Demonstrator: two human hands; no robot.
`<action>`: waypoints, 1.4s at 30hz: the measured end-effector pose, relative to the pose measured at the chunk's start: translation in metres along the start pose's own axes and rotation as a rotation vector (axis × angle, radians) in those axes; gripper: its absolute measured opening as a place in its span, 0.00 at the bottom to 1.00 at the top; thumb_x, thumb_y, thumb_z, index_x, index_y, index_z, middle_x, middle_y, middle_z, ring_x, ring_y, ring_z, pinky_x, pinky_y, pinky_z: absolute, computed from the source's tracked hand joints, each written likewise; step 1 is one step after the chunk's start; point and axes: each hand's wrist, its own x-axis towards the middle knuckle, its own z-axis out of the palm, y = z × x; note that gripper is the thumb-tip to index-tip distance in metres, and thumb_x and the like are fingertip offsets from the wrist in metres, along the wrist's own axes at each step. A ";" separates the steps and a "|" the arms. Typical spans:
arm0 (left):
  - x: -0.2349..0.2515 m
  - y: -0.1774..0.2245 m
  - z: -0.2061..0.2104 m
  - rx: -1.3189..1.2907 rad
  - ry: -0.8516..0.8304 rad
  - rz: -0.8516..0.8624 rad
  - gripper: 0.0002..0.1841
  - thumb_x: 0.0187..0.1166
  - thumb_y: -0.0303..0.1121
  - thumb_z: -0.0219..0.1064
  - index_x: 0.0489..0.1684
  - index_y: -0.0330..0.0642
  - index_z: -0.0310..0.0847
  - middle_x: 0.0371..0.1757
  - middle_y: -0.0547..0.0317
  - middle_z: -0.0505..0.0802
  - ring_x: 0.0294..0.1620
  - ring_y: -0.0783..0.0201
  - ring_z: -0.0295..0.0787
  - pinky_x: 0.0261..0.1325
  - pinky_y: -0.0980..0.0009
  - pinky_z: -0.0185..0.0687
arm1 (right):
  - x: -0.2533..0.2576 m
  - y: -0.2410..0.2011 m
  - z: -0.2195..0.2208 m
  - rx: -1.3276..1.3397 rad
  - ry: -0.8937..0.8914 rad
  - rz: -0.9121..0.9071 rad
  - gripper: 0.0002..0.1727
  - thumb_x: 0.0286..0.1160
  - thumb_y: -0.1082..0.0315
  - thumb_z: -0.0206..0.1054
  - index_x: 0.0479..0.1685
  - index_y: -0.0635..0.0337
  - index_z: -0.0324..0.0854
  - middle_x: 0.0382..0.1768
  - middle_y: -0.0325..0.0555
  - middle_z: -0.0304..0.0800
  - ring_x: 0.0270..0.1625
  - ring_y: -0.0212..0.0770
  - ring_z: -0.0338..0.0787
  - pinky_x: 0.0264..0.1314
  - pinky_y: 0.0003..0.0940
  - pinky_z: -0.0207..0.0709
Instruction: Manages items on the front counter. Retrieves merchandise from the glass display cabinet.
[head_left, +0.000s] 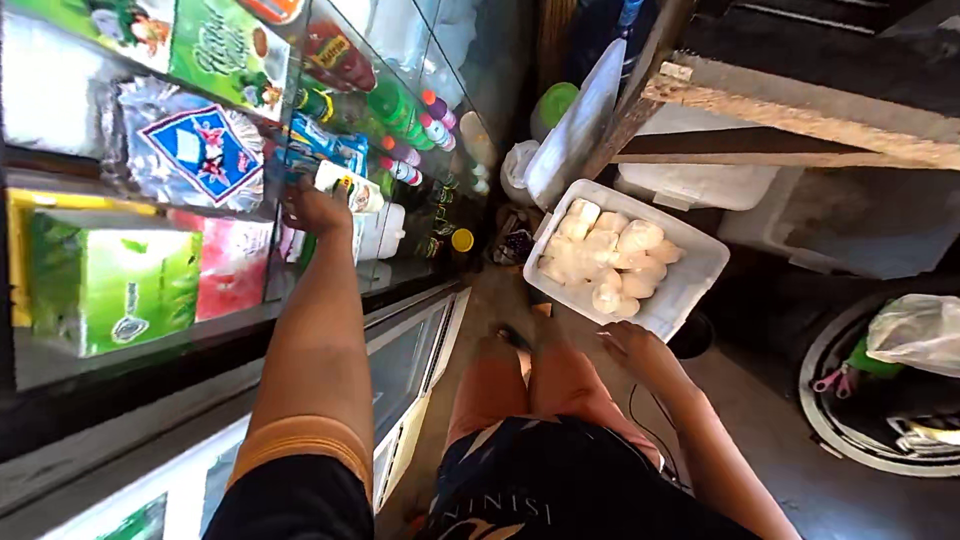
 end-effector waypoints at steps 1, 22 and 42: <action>0.004 0.003 0.004 0.032 -0.016 0.040 0.31 0.83 0.53 0.63 0.78 0.42 0.77 0.79 0.38 0.81 0.86 0.35 0.65 0.83 0.26 0.46 | -0.002 0.008 0.002 0.022 0.021 0.028 0.21 0.91 0.56 0.56 0.69 0.57 0.84 0.66 0.60 0.87 0.72 0.61 0.85 0.76 0.62 0.73; 0.026 0.039 0.049 -0.165 0.395 0.242 0.45 0.81 0.50 0.63 0.93 0.32 0.49 0.90 0.35 0.64 0.93 0.41 0.52 0.92 0.43 0.39 | 0.016 0.023 0.043 0.140 0.069 0.092 0.19 0.91 0.57 0.56 0.65 0.56 0.86 0.62 0.58 0.90 0.67 0.62 0.88 0.70 0.65 0.76; 0.022 -0.070 0.067 0.394 -0.320 -0.160 0.61 0.56 0.54 0.85 0.92 0.40 0.52 0.93 0.28 0.46 0.93 0.28 0.38 0.85 0.28 0.46 | -0.003 0.039 0.063 0.230 0.224 0.025 0.17 0.86 0.69 0.55 0.59 0.56 0.89 0.52 0.55 0.93 0.53 0.56 0.93 0.55 0.57 0.85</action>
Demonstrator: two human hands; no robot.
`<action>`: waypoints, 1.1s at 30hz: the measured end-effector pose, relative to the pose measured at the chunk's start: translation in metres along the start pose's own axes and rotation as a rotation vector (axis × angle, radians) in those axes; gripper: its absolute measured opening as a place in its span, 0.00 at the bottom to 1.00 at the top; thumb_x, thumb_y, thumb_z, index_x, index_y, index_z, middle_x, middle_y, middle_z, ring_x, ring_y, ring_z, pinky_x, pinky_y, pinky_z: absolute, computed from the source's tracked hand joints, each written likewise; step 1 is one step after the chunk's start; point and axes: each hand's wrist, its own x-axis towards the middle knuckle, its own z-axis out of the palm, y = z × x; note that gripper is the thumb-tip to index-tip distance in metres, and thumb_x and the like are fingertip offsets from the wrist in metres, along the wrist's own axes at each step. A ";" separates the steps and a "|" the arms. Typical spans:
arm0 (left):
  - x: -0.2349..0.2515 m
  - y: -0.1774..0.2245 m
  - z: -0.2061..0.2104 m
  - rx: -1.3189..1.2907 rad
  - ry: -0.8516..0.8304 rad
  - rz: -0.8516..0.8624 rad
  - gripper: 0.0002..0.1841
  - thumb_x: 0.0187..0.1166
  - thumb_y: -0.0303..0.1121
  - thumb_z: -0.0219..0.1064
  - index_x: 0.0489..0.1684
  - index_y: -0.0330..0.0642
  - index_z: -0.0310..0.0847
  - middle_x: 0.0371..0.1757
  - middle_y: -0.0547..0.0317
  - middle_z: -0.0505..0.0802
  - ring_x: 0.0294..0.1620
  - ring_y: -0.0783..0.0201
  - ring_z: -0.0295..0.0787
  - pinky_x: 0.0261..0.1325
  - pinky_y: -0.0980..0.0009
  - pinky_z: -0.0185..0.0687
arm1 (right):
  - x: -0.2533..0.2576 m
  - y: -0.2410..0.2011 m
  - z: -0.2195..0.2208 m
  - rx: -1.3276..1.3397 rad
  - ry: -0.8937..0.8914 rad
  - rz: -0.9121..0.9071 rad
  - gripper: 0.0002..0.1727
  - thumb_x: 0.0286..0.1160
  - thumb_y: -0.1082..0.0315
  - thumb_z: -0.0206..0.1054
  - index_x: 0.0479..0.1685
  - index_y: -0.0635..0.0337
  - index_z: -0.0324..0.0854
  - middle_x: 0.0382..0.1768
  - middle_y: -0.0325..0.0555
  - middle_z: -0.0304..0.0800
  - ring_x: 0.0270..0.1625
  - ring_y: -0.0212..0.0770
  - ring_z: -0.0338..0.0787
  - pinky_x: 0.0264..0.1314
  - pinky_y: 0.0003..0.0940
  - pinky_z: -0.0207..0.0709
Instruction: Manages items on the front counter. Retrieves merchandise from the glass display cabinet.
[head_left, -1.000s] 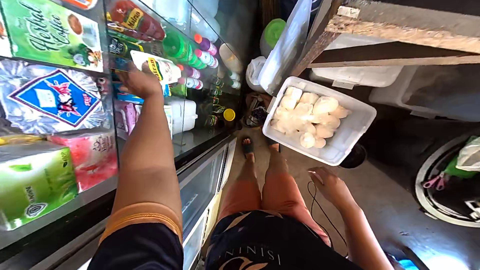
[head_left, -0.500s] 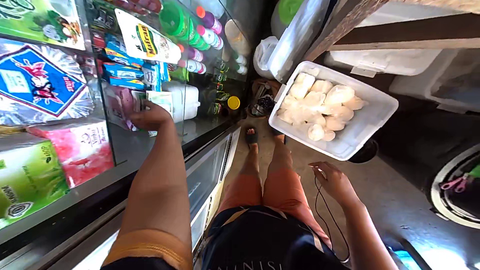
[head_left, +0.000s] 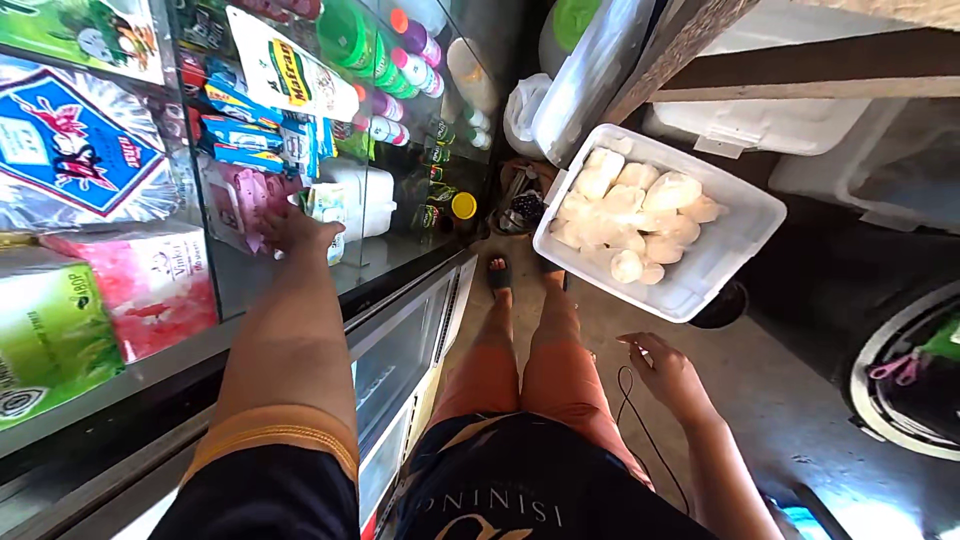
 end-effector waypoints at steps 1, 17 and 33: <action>0.001 -0.002 0.001 -0.025 -0.001 0.030 0.59 0.58 0.50 0.84 0.93 0.38 0.51 0.93 0.28 0.48 0.93 0.28 0.41 0.85 0.27 0.46 | 0.001 -0.002 -0.001 0.001 -0.001 -0.003 0.17 0.86 0.69 0.55 0.59 0.56 0.89 0.53 0.55 0.93 0.54 0.56 0.93 0.57 0.57 0.84; -0.085 0.023 -0.019 -0.457 0.053 0.097 0.59 0.60 0.50 0.83 0.93 0.36 0.48 0.79 0.29 0.76 0.82 0.34 0.71 0.80 0.35 0.65 | 0.036 -0.047 -0.037 0.182 -0.044 -0.139 0.15 0.88 0.64 0.59 0.59 0.59 0.89 0.55 0.51 0.92 0.54 0.45 0.93 0.62 0.48 0.85; -0.299 0.083 -0.006 -0.780 -0.818 0.721 0.36 0.85 0.51 0.65 0.85 0.39 0.60 0.63 0.46 0.90 0.63 0.60 0.89 0.72 0.55 0.83 | 0.110 -0.133 0.011 1.105 -0.376 0.099 0.72 0.49 0.45 0.87 0.96 0.29 0.33 0.65 0.44 0.88 0.54 0.40 0.94 0.55 0.44 0.91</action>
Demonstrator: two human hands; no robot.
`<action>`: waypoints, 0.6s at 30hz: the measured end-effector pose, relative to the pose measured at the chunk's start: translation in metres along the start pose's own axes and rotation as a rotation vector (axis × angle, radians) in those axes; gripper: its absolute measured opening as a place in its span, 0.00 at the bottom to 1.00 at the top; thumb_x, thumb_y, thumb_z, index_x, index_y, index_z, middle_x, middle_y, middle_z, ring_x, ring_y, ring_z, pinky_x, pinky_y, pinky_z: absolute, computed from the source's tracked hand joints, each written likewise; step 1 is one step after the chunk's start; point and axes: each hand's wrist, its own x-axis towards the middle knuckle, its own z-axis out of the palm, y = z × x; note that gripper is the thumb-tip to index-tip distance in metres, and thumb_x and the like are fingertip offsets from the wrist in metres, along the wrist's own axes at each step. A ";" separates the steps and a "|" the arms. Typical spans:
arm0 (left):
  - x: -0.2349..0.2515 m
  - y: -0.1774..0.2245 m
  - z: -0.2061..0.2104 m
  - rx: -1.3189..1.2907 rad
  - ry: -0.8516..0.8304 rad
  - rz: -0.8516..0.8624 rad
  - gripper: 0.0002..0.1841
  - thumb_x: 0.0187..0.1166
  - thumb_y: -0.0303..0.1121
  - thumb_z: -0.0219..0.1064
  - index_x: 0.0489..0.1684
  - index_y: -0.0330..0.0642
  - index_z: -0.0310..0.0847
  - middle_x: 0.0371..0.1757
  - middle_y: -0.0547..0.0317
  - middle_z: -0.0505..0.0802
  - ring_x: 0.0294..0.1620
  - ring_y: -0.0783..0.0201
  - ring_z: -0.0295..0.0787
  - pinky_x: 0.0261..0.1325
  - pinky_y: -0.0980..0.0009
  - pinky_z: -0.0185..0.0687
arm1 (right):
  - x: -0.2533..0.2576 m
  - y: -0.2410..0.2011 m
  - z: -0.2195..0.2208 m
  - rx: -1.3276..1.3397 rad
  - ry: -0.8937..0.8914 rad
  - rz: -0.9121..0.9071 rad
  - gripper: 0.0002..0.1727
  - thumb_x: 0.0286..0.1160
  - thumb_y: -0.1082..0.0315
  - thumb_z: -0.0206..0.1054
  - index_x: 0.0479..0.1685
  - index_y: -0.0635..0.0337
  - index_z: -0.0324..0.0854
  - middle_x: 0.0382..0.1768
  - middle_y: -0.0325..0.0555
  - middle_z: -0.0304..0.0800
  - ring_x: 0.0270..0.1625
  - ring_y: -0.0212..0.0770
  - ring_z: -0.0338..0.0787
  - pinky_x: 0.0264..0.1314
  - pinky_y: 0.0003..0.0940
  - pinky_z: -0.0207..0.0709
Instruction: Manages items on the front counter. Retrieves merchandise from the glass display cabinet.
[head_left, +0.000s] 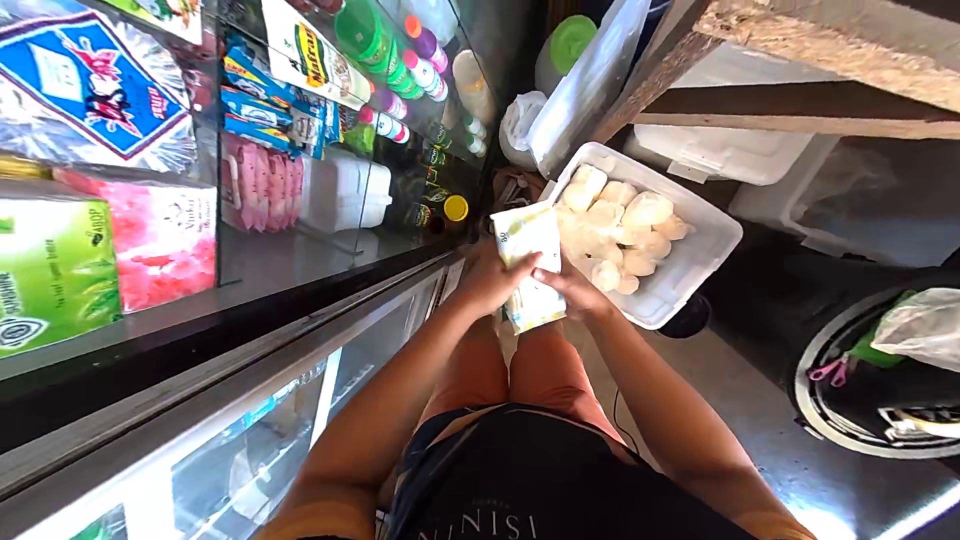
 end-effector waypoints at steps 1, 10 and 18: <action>0.003 -0.003 0.002 0.002 -0.041 -0.012 0.38 0.85 0.53 0.64 0.87 0.39 0.57 0.65 0.45 0.89 0.66 0.59 0.88 0.74 0.53 0.82 | 0.000 0.004 -0.004 0.026 0.007 0.014 0.71 0.48 0.47 0.87 0.95 0.32 0.34 0.63 0.44 0.89 0.53 0.40 0.94 0.54 0.43 0.90; 0.099 -0.060 -0.184 -1.059 1.286 0.188 0.34 0.94 0.59 0.35 0.82 0.38 0.59 0.63 0.48 0.83 0.58 0.61 0.84 0.61 0.65 0.82 | -0.025 0.017 -0.044 0.106 -0.143 -0.016 0.51 0.41 0.43 0.91 0.69 0.49 0.68 0.43 0.33 0.96 0.44 0.31 0.95 0.51 0.32 0.91; 0.127 -0.123 -0.306 -0.983 1.313 0.283 0.46 0.81 0.73 0.18 0.96 0.58 0.43 0.93 0.54 0.59 0.92 0.51 0.55 0.84 0.33 0.58 | -0.070 0.038 -0.077 0.106 0.137 0.012 0.58 0.42 0.44 0.91 0.76 0.58 0.59 0.48 0.36 0.94 0.48 0.34 0.96 0.53 0.34 0.92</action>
